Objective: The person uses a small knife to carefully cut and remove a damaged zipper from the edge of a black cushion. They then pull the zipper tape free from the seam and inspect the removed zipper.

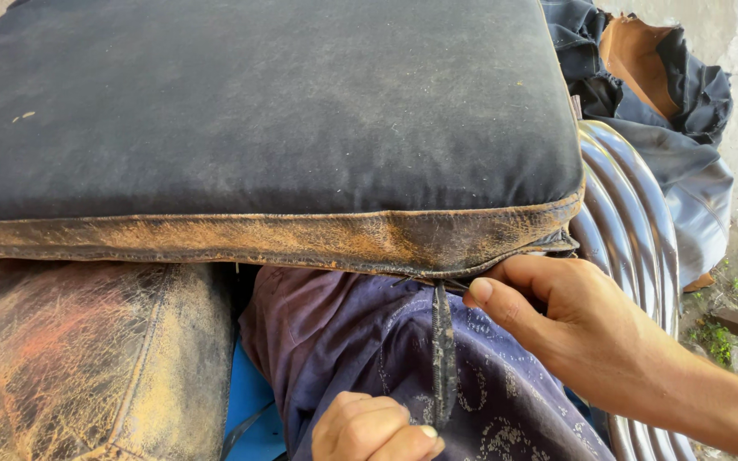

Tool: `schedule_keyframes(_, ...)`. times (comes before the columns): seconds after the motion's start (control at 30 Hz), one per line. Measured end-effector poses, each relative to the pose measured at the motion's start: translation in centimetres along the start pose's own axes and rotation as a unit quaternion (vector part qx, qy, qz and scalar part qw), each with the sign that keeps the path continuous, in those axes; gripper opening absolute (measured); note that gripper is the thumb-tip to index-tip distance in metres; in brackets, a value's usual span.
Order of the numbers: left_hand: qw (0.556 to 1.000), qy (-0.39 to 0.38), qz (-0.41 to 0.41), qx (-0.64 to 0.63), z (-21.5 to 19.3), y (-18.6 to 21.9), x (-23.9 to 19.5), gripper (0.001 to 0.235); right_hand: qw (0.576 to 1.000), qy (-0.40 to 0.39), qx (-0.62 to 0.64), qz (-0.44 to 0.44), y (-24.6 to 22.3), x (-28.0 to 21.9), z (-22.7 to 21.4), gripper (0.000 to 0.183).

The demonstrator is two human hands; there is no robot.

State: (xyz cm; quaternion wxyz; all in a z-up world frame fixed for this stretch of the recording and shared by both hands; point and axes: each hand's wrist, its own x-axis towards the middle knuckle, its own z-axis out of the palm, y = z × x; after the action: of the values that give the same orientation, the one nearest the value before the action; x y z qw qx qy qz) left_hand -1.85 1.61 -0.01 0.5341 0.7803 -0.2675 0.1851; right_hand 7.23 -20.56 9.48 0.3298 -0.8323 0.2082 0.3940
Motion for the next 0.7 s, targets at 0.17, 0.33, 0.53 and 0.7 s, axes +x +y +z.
schedule_keyframes(0.17,1.0,0.024,0.014,0.008,0.9,0.4,0.6,0.024,0.999,0.009,-0.016,0.047,-0.2,-0.1,0.3,0.043)
schedule_keyframes(0.33,1.0,0.019,0.02,0.005,0.8,0.2,0.5,0.025,0.999,0.029,-0.019,0.028,-0.2,-0.2,0.7,0.041)
schedule_keyframes(0.53,0.999,0.03,0.007,0.011,-0.2,-0.2,0.1,0.028,0.999,0.023,-0.014,0.023,0.0,-0.1,0.5,0.037)
schedule_keyframes(0.7,1.0,0.025,0.009,0.007,-0.3,-0.3,-0.1,0.028,0.999,0.022,-0.013,0.042,0.4,-0.1,0.6,0.037)
